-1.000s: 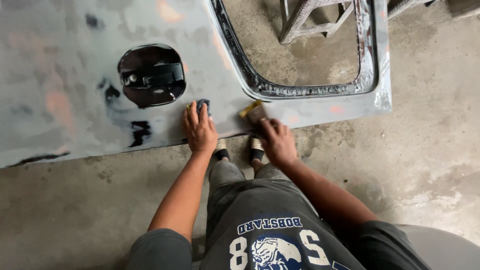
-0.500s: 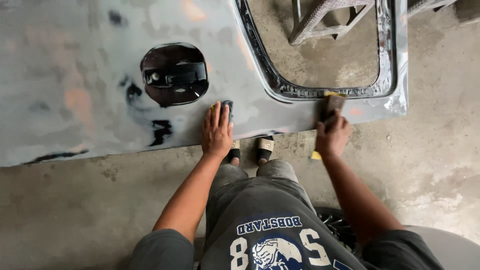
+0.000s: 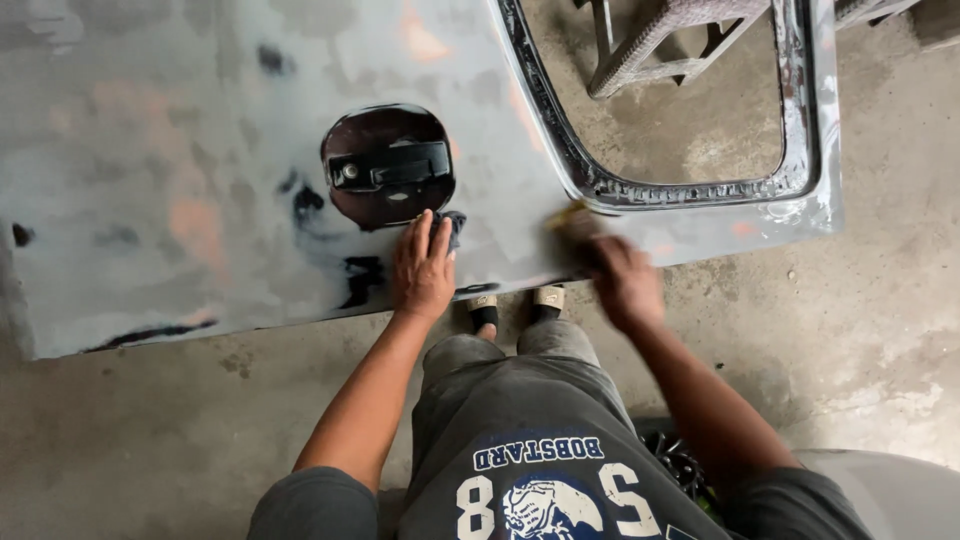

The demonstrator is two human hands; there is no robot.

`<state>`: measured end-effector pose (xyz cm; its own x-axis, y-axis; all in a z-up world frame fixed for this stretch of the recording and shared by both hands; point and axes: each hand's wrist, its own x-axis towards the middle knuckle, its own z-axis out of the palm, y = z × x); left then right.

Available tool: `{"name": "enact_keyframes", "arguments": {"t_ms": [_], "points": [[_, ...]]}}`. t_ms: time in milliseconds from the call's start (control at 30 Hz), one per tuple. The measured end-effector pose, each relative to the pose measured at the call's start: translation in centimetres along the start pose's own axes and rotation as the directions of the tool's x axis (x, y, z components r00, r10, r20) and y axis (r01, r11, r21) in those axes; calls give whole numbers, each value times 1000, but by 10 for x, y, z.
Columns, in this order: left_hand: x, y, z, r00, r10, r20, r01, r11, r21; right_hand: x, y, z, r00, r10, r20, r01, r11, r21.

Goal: The person wets a sanding block in a bucket of water, then uses it to sand the surface of a car door. They repeatedly rub the sanding block over the door panel, focusing on the area around the fuel cap and the door edge.

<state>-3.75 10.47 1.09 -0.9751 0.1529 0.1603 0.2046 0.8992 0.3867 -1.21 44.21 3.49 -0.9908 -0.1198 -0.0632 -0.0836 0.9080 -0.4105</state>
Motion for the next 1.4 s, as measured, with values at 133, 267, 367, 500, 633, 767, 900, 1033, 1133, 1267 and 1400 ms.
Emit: {"name": "enact_keyframes", "arguments": {"t_ms": [133,267,367,500,633,767,900,1033,1133,1267,1400], "points": [[-2,1,0,1000,15,-16,-15,1000,-17,-11,106,29,894,371,-251,-371,927,51],[1,0,5,1000,25,-5,-25,1000,-7,-9,89,48,842,378,-386,-407,913,8],[0,-1,7,999,31,7,-31,1000,2,-6,11,56,924,275,-264,-281,959,13],[0,-1,6,999,42,13,-43,999,30,3,-91,34,987,-42,155,39,999,24],[1,-6,8,999,52,3,-52,998,45,13,-79,39,925,-336,177,343,939,-12],[-2,-9,7,998,55,-2,-55,998,8,28,-51,47,997,62,-42,-59,996,71],[-1,-5,7,999,35,-4,-35,999,21,36,-58,57,953,191,-234,-187,982,38],[-7,-12,8,999,34,7,-34,999,-9,17,-105,53,992,-69,105,68,998,12],[-8,-21,4,1000,-17,4,17,998,63,22,-105,43,943,-264,202,270,963,-5],[-16,-29,-12,998,-47,-28,48,998,37,61,-82,38,985,-142,97,141,990,21],[-13,-25,-7,998,-66,-11,66,998,14,104,-96,27,998,38,-40,-38,999,9]]}}
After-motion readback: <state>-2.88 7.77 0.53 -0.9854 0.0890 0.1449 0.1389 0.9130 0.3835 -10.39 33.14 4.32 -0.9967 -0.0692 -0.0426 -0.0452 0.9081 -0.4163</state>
